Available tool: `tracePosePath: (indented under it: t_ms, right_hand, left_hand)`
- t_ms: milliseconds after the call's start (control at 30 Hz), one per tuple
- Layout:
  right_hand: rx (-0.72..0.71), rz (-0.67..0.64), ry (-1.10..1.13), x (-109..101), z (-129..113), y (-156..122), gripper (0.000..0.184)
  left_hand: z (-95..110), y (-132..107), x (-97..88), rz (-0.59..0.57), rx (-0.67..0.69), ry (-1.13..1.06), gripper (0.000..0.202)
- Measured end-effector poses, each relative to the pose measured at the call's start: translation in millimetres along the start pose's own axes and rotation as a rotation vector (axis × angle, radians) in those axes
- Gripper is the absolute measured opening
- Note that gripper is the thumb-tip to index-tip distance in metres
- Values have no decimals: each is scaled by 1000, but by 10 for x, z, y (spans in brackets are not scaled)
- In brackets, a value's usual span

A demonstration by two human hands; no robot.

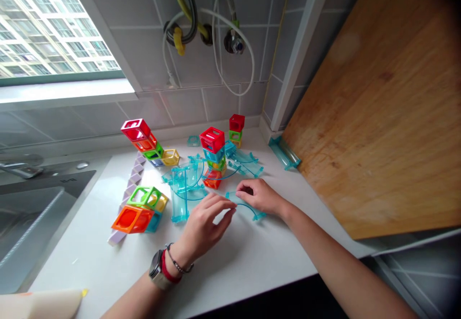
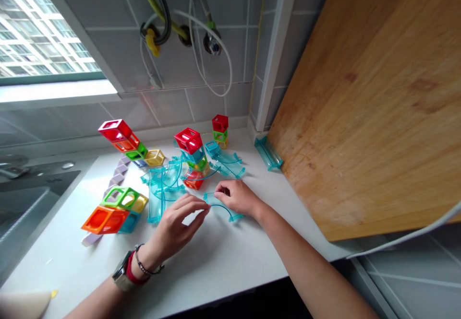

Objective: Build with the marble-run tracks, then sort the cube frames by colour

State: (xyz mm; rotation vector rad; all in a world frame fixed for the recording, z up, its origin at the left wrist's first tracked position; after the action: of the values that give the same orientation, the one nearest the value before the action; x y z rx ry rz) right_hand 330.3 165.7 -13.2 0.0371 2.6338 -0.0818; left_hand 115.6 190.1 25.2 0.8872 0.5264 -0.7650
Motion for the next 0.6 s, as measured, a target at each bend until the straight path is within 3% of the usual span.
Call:
tracePosePath:
  t_ms: [100, 167, 267, 400, 500, 600]
  right_hand:
    - [33, 4, 139, 3, -9, 18, 17]
    - [48, -6, 226, 14, -17, 30, 19]
    - [53, -33, 299, 32, -27, 37, 21]
    - [66, -39, 296, 35, -28, 33, 22]
    - [62, -37, 298, 30, -24, 34, 23]
    - [59, -38, 333, 26, -18, 41, 28]
  left_hand:
    - [-90, 31, -182, 190, 5, 250, 16]
    - [-194, 31, -279, 237, -71, 451, 24]
    - [-349, 9, -350, 219, -183, 642, 37]
    - [-458, -30, -362, 183, -261, 742, 42]
    - [-479, -50, -385, 179, -295, 774, 35]
    - [-477, -53, -421, 193, -304, 772, 17]
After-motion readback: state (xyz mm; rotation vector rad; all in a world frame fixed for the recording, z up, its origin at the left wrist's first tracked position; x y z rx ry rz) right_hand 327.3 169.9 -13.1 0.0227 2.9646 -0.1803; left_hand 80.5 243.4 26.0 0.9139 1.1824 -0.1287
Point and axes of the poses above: each hand's wrist, its own y-axis towards the middle knuckle, its own x-axis out of the palm, z = x × y, the point moved 2 cm from there along y, towards the middle knuckle, and after that the axes turned 8 degrees about x, right-handed, at the moved point
